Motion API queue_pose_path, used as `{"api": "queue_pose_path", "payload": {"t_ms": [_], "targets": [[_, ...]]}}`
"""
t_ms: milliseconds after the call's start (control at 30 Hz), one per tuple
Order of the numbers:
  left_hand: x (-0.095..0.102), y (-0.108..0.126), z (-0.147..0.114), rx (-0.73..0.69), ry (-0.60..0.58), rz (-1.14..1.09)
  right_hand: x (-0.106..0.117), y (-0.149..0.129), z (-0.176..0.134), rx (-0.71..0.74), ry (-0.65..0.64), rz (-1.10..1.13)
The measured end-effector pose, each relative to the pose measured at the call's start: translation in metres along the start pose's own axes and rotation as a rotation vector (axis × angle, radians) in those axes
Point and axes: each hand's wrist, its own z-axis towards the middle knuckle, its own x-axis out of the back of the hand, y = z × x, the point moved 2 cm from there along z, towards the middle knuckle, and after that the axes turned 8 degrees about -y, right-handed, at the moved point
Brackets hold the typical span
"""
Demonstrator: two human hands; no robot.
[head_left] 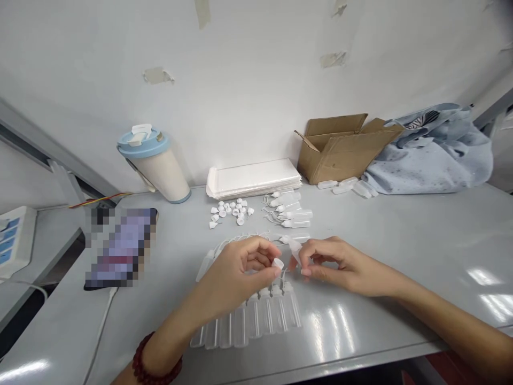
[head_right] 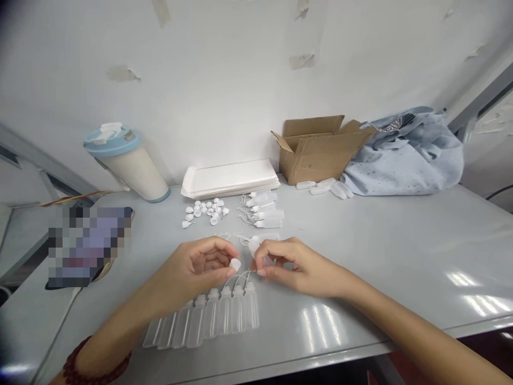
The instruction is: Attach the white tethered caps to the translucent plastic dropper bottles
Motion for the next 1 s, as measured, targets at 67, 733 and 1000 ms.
{"api": "queue_pose_path", "payload": {"t_ms": [67,733,1000], "targets": [[-0.003,-0.001,0.001,0.030,0.026,-0.003,-0.002,0.001,0.000,0.000,-0.012,0.089],[0.000,0.004,-0.002,-0.018,0.103,0.129,-0.010,-0.001,0.002,-0.034,-0.144,0.435],[-0.008,0.005,-0.001,-0.004,-0.022,0.072,-0.012,0.000,0.001,-0.034,-0.123,0.346]]}}
